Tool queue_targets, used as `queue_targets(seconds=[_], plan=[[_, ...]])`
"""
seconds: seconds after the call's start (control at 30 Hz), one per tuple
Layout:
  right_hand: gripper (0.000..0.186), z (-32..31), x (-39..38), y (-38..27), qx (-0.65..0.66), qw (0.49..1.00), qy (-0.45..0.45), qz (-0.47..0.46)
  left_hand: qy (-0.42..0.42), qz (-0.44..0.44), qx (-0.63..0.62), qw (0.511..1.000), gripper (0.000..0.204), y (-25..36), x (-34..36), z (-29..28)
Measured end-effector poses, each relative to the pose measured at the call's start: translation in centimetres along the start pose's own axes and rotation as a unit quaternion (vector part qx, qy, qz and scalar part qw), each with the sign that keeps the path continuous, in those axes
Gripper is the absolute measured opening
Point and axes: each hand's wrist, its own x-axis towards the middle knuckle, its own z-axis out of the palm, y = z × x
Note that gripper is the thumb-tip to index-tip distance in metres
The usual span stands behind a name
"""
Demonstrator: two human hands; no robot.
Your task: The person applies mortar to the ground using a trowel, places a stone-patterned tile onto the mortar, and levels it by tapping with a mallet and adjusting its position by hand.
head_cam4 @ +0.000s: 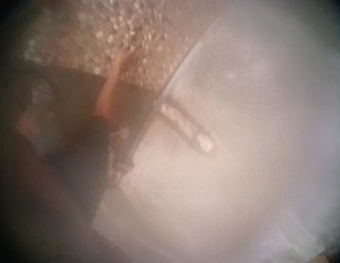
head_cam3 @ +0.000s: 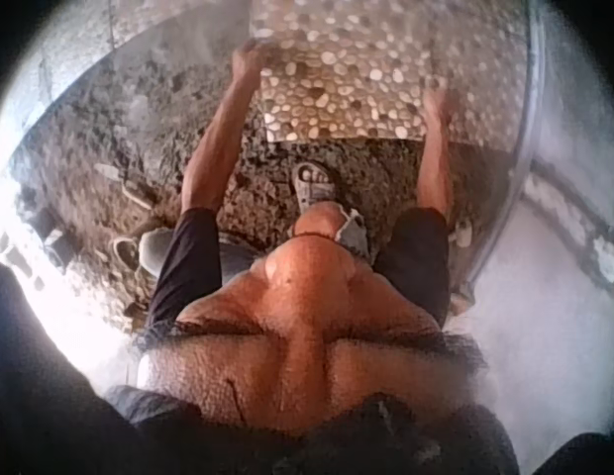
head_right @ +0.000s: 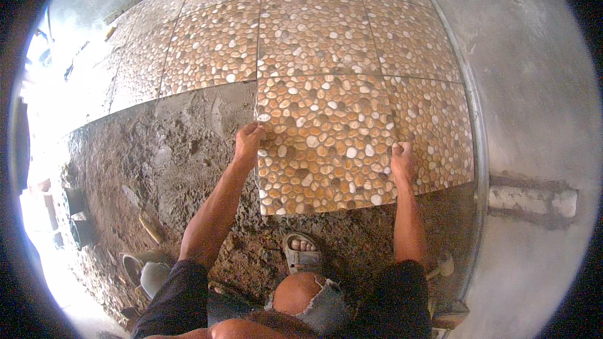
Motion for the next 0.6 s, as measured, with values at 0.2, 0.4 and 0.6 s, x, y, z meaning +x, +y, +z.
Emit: queue_targets(seconds=[0.2, 0.4, 0.6], plan=[[0.036, 1.0, 1.5, 1.1, 0.002, 0.995, 0.046, -0.094, -0.041, 0.058, 0.047, 0.996, 0.046, 0.0, -2.1, -0.9], [0.031, -0.3, 1.4, 1.6, 0.043, 0.998, 0.026, -0.036, -0.012, 0.042, 0.209, 0.977, 0.05, -1.3, -11.6, -0.8], [0.029, 0.1, 0.4, 0.5, 0.043, 0.997, 0.039, -0.051, 0.011, -0.022, 0.194, 0.981, 0.044, -3.6, -14.1, -2.4]])
